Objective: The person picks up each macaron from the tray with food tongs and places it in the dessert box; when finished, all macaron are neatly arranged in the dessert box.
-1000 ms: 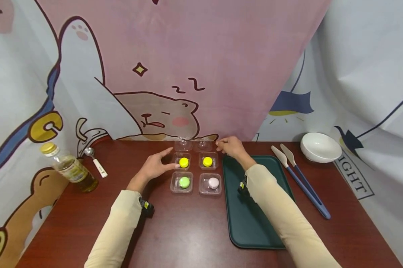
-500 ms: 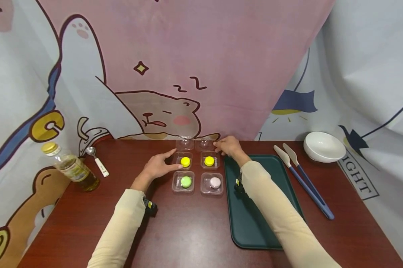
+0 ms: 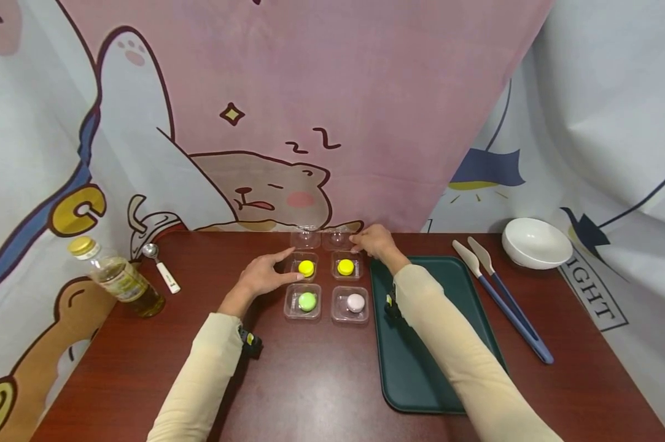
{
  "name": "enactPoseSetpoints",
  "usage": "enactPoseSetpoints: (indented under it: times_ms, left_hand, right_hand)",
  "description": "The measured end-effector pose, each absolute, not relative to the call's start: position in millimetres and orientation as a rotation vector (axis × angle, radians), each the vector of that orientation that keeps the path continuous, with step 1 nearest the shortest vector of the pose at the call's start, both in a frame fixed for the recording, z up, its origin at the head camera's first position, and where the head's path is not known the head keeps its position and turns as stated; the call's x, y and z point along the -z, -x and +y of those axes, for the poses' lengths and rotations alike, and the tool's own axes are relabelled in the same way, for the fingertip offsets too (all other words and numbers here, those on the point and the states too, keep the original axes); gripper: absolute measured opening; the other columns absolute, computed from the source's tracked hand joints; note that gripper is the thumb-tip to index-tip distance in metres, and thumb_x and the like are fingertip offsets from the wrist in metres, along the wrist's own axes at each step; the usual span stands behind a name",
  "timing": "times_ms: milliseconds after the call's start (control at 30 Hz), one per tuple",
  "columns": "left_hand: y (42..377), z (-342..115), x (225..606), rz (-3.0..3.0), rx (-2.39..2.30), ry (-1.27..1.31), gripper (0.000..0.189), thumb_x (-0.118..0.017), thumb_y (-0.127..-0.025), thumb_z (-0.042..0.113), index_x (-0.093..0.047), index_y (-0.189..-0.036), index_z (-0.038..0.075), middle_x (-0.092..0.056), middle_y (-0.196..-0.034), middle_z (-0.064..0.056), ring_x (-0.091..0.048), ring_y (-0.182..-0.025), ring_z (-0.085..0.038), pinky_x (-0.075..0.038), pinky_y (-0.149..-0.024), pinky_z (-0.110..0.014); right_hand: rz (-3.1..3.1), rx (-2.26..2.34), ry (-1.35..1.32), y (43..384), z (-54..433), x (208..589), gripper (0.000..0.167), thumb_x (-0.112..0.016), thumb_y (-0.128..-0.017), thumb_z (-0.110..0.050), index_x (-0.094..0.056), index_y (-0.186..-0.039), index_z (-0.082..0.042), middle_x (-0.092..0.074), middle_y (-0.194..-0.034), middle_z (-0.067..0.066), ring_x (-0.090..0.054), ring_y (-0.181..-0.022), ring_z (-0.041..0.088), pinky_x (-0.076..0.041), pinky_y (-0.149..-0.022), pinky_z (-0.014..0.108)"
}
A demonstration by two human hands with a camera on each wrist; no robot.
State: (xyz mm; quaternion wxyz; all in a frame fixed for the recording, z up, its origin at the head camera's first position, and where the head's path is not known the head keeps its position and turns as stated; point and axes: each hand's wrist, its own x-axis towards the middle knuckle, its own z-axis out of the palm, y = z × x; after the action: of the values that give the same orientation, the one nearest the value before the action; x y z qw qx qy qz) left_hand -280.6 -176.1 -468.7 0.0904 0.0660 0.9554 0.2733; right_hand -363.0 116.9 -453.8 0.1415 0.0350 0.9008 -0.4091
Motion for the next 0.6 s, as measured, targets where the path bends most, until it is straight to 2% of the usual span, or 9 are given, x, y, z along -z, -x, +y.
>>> enactPoseSetpoints:
  times_ms: [233,600]
  left_hand:
    - [281.6,-177.2,470.4,2.849,-0.815,-0.194,0.086,-0.073,-0.082,0.065,-0.041,-0.156,0.034,-0.048,-0.157,-0.009,-0.045,-0.144,-0.038,-0.039,-0.111,-0.063]
    - [281.4,-177.1,469.7,2.849,-0.822,-0.206,0.085,-0.074,-0.082,0.065,-0.043,-0.155,0.034,-0.049,-0.156,-0.010,-0.046,-0.143,-0.038,-0.039,-0.114,-0.059]
  right_hand:
    - [2.571,1.215,-0.092,363.7,113.1,454.6,0.027,-0.065,-0.098,-0.028,-0.078,-0.106,-0.006,-0.080,-0.084,0.004,-0.038,-0.042,0.008,-0.031,-0.044,0.024]
    - [2.567,1.232,-0.107,364.5,112.8,457.9,0.025,-0.064,-0.098,-0.024,-0.078,-0.110,-0.007,-0.080,-0.090,0.005,-0.041,-0.044,0.009,-0.034,-0.045,0.024]
